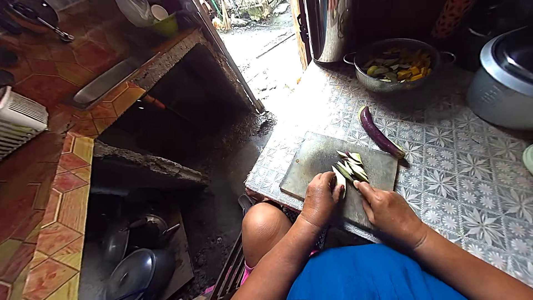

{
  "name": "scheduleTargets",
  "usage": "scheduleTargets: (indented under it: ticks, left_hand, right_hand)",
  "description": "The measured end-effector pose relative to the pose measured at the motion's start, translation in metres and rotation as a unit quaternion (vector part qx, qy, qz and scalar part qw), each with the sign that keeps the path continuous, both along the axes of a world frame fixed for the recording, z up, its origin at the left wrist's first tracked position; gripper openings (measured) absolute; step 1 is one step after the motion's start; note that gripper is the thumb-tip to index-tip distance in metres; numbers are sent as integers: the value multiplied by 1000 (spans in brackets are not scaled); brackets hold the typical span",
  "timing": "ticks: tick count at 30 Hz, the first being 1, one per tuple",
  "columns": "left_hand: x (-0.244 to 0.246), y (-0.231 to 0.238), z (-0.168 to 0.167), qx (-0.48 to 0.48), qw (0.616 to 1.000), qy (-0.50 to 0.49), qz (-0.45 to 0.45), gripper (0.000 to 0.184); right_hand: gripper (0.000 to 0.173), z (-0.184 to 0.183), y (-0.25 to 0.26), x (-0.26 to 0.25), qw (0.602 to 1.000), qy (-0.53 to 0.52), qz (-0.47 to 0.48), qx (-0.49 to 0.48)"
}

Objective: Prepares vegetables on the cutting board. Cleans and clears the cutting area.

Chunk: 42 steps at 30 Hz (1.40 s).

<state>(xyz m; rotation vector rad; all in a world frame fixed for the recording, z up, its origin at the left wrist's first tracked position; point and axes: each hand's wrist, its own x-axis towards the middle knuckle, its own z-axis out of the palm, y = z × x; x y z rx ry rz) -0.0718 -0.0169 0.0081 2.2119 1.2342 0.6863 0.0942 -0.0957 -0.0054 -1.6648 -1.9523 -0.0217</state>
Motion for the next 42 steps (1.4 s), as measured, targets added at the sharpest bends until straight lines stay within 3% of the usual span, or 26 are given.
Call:
scheduleTargets:
  ticks: [4, 11, 21, 33, 42]
  left_hand:
    - [3, 3, 1, -7, 1000, 5, 4, 29]
    - [4, 4, 3, -10, 1000, 10, 2, 28]
    - [6, 0, 2, 20, 999, 38, 7, 27]
    - [6, 5, -5, 23, 999, -12, 34, 20]
    - [7, 6, -5, 10, 999, -12, 38, 18]
  right_hand:
    - [35, 6, -3, 3, 999, -24, 16, 30]
    - [38, 9, -5, -2, 998, -67, 21, 7]
    - [33, 7, 21, -12, 997, -45, 17, -55]
    - [39, 8, -7, 4, 1000, -11, 10, -3]
    - [40, 10, -7, -2, 999, -45, 29, -5]
